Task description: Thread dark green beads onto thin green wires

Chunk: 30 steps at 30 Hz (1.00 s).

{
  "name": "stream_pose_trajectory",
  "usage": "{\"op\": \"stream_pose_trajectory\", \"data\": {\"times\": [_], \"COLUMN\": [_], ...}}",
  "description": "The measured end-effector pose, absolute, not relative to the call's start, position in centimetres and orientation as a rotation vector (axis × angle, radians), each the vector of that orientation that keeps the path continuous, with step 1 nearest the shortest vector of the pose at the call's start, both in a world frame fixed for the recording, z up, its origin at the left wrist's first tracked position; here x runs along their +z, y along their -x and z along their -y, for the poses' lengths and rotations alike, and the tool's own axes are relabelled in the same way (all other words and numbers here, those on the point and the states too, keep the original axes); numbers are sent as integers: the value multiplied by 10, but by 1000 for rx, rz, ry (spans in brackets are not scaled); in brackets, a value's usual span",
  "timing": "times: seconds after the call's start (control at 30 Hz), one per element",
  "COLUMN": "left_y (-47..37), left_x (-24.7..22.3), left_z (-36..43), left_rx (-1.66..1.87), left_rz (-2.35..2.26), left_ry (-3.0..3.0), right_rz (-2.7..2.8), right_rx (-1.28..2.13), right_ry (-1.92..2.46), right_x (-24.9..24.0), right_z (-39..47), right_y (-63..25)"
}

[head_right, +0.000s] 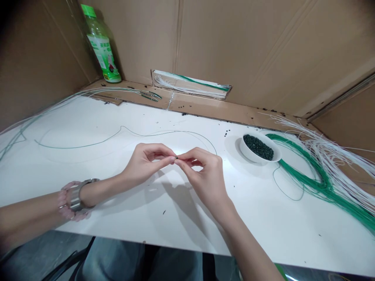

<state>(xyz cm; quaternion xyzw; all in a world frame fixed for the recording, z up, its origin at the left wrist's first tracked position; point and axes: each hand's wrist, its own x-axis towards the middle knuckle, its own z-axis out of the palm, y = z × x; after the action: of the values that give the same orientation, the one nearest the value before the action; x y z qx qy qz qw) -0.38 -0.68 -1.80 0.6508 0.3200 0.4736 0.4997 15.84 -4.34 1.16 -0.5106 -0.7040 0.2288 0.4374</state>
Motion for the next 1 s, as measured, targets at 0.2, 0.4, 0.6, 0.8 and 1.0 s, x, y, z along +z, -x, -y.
{"op": "stream_pose_trajectory", "data": {"times": [0.2,0.4,0.6,0.8,1.0], "left_y": [4,8,-3,-46,-126], "left_x": [-13,-12,4,23,-2], "left_z": [5,-4,-7,-81,-138], "left_rx": [1123,1184,1047,1050,619], "left_rz": [-797,-856,-790,-813,-901], "left_ry": [-1609,-1650,-1773,-1911,-2238], "right_rz": [1750,1968,1585,1357,1281], "right_rx": [664,636,1025,932,960], "right_ry": [1407,1489,1106,1043,830], "right_x": [14,13,15,22,28], "right_z": [37,33,32,31,40], "right_y": [-162,-176,-166,-166,-158]}}
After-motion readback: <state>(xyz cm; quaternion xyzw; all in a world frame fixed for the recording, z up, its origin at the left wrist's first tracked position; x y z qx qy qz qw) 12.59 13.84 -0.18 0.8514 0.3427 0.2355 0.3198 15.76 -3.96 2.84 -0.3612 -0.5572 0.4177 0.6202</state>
